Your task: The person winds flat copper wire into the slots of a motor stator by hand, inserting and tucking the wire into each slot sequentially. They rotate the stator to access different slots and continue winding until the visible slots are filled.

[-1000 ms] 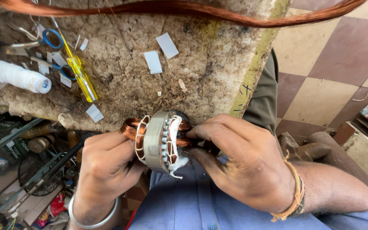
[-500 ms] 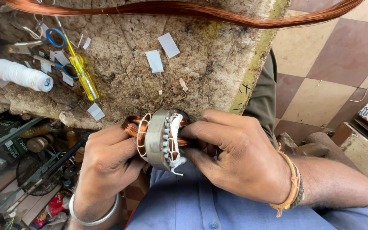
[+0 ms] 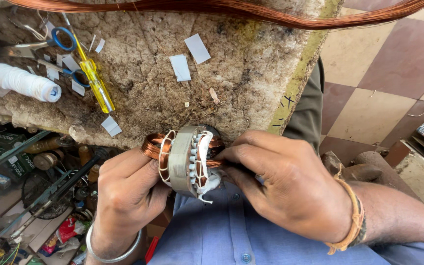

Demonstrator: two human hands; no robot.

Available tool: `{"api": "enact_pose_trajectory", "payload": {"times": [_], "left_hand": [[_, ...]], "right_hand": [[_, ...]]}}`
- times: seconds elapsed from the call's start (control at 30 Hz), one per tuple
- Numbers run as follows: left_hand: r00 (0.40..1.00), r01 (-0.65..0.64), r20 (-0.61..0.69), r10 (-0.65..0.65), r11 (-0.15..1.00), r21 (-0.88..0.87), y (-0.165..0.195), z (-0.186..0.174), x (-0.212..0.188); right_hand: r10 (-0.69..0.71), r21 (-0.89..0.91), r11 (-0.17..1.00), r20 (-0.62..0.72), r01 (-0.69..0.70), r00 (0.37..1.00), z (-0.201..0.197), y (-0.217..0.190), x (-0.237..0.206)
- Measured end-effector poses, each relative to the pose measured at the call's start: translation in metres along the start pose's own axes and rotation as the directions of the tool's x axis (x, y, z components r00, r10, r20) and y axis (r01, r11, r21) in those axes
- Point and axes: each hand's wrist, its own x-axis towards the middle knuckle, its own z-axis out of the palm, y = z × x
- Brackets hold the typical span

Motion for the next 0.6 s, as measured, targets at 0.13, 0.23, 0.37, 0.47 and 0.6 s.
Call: {"api": "enact_pose_trajectory", "payload": {"times": [0.13,0.23,0.37,0.47,0.6], "left_hand": [[1.000,0.030,0.007,-0.030,0.999,0.032,0.0007,0.0004,-0.0015],[0.997,0.067,0.050,-0.067,0.998,0.002,-0.0008,-0.0003,-0.0023],[0.995,0.087,0.058,-0.086,0.996,-0.016,-0.0018,-0.0005,-0.0019],[0.991,0.125,0.041,-0.124,0.992,-0.031,-0.0006,0.0008,-0.0012],[0.990,0.138,0.015,-0.137,0.988,-0.074,0.0008,0.0019,0.0001]], "right_hand": [[0.011,-0.003,1.000,0.037,-0.011,0.999,0.0010,-0.0002,-0.0007],[-0.016,0.043,0.999,0.052,0.014,0.999,-0.0009,0.0009,0.0006],[-0.041,0.011,0.999,0.063,0.041,0.997,-0.0010,0.0006,0.0028],[-0.041,-0.024,0.999,0.034,0.042,0.999,-0.0001,-0.0002,0.0026],[-0.034,0.034,0.999,-0.041,0.036,0.999,0.0020,0.0000,0.0014]]}}
